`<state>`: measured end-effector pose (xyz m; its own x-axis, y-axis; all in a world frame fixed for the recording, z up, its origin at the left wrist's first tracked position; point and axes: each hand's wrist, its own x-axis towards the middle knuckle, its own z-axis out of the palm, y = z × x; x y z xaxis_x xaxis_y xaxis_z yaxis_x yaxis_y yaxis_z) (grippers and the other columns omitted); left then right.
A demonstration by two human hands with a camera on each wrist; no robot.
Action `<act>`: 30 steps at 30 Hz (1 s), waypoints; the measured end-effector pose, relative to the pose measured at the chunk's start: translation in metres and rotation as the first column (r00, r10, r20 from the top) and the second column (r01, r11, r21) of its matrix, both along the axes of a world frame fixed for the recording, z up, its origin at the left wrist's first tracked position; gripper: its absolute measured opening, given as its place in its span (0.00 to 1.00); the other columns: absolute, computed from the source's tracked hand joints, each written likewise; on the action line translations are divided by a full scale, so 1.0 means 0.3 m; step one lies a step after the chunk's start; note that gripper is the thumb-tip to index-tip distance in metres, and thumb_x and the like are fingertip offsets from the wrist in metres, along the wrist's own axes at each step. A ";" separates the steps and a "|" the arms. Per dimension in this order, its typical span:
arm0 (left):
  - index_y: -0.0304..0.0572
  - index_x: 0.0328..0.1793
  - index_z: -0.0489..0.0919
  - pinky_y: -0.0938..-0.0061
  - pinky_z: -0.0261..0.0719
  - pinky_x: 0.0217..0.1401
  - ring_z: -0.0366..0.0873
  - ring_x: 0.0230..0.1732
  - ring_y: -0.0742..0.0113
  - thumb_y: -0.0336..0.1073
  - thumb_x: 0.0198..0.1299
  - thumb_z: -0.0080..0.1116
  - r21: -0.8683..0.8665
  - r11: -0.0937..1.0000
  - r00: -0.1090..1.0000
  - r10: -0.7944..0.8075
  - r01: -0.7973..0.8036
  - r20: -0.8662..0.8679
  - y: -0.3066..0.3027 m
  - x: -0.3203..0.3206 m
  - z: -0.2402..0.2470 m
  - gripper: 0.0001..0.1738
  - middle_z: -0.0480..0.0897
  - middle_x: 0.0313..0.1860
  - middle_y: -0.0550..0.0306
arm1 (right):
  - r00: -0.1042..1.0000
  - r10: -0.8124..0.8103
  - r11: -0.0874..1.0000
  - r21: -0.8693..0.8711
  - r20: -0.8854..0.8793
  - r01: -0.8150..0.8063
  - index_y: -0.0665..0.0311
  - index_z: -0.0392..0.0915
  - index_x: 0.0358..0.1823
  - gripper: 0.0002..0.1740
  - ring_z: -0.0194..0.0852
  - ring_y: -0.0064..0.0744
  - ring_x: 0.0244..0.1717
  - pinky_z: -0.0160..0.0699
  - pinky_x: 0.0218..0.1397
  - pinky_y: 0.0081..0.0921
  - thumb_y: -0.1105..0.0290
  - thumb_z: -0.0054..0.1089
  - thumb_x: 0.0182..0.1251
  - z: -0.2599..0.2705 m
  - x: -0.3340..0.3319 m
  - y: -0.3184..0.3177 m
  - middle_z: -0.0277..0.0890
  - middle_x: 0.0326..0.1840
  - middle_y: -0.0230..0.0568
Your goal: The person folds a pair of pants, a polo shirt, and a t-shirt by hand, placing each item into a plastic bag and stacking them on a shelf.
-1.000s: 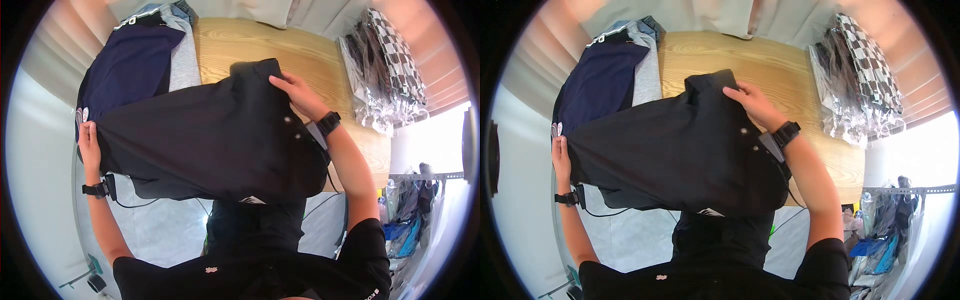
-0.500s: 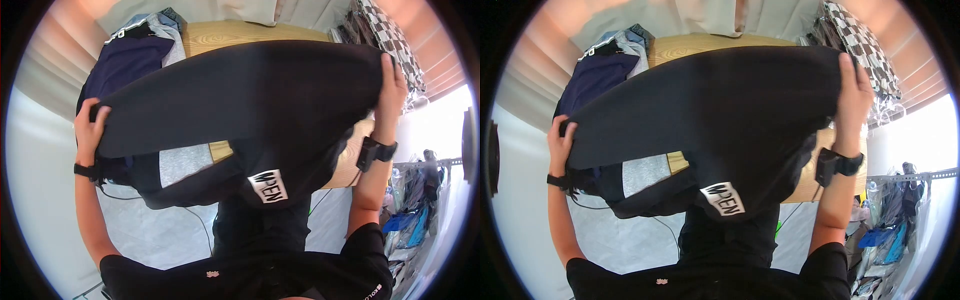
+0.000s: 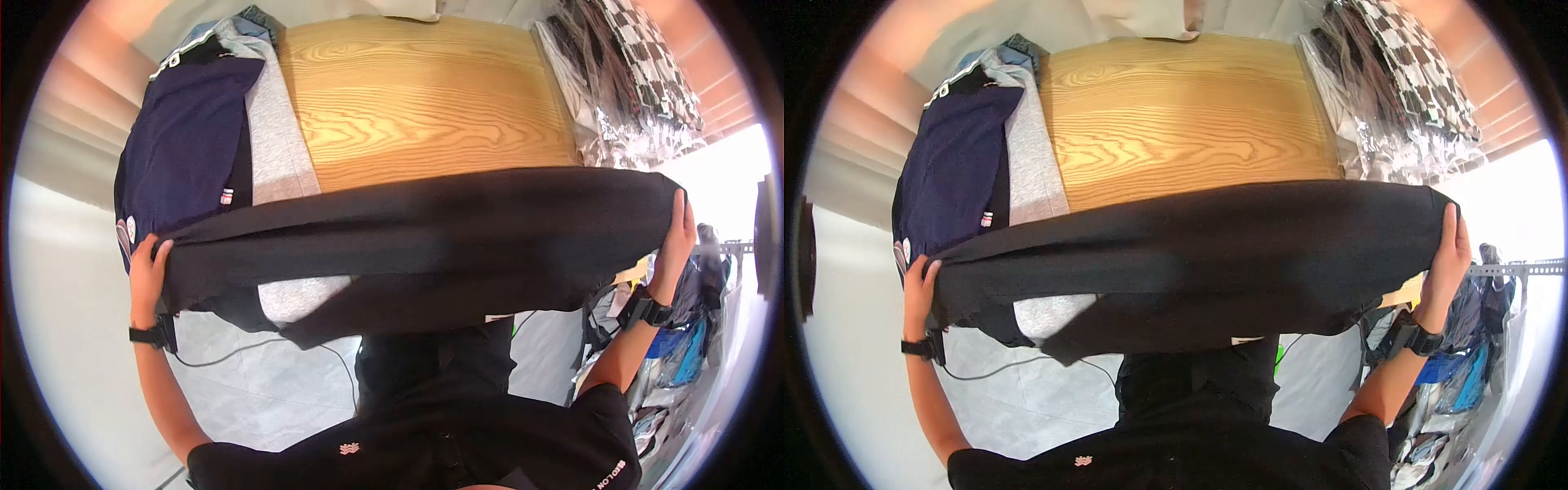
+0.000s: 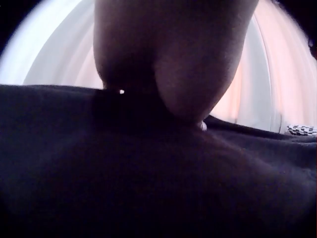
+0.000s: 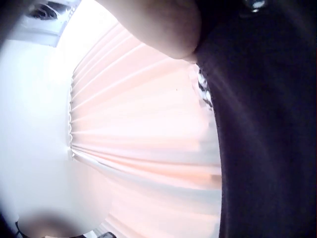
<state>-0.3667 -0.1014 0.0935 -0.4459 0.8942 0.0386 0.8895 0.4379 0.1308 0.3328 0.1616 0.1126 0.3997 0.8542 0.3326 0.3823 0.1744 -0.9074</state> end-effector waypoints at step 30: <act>0.38 0.35 0.77 0.68 0.73 0.41 0.76 0.40 0.59 0.28 0.54 0.59 0.068 0.880 0.809 -0.460 0.470 0.365 0.102 0.657 0.047 0.03 0.80 0.36 0.52 | 0.801 -0.594 0.736 0.458 0.082 0.499 0.68 0.66 0.54 0.19 0.69 0.32 0.51 0.68 0.56 0.29 0.78 0.52 0.60 -0.335 0.223 -0.192 0.70 0.51 0.42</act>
